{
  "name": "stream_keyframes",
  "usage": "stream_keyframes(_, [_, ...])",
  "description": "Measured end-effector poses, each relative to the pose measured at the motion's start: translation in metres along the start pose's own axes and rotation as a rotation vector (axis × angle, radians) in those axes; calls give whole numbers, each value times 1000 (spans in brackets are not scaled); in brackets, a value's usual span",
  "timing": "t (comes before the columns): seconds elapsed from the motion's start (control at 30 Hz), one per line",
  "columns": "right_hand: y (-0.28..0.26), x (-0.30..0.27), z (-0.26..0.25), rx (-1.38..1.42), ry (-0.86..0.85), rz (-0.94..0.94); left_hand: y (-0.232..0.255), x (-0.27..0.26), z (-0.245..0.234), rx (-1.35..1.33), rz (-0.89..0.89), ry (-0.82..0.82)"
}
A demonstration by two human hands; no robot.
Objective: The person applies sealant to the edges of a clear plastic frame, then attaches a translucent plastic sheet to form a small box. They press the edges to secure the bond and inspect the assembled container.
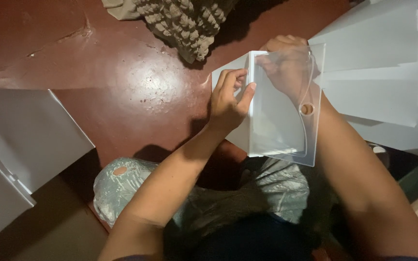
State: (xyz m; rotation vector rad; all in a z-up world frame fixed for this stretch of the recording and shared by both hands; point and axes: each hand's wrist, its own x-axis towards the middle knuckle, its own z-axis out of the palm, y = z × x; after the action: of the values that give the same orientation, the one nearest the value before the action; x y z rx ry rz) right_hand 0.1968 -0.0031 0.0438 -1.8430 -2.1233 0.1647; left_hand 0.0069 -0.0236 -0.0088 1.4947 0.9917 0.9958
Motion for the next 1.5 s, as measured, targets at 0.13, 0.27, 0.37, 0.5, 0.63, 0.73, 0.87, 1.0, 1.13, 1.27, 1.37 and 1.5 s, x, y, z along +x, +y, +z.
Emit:
stream_keyframes(0.13, [4,-1,-2,-19,-36,-15,-1,-1,0,4,-7,-22])
stream_keyframes(0.27, [6,-3,-5,11,-55,-40,8,-2,-2,-1,53,-2])
stream_keyframes(0.37, [1,0,-10,7,-84,-29,7,1,-1,-8,18,-9])
stream_keyframes(0.5, [0,4,-11,-8,-133,11,-2,-1,1,-22,-44,-13])
stream_keyframes(0.63, [-1,1,-11,-4,-133,5,3,-4,-1,-18,-27,43])
stream_keyframes(0.73, [-2,1,-11,21,-119,1,8,0,-7,-30,-56,45])
stream_keyframes(0.87, [-6,1,-14,33,-129,24,4,4,-10,-73,-125,-35])
stream_keyframes(1.0, [2,-3,-10,13,-166,20,5,6,-10,-81,-116,-45])
stream_keyframes(1.13, [9,-6,-6,-45,-111,-110,6,7,-11,-110,-73,-22])
stream_keyframes(1.27, [4,-8,-9,-39,-97,-186,-3,8,-9,-147,-91,-47])
stream_keyframes(1.37, [7,-9,-7,-55,-104,-190,-8,8,-5,-202,-125,-67])
stream_keyframes(1.5, [7,-8,-9,-57,-135,-165,-2,10,-7,-233,-175,-75])
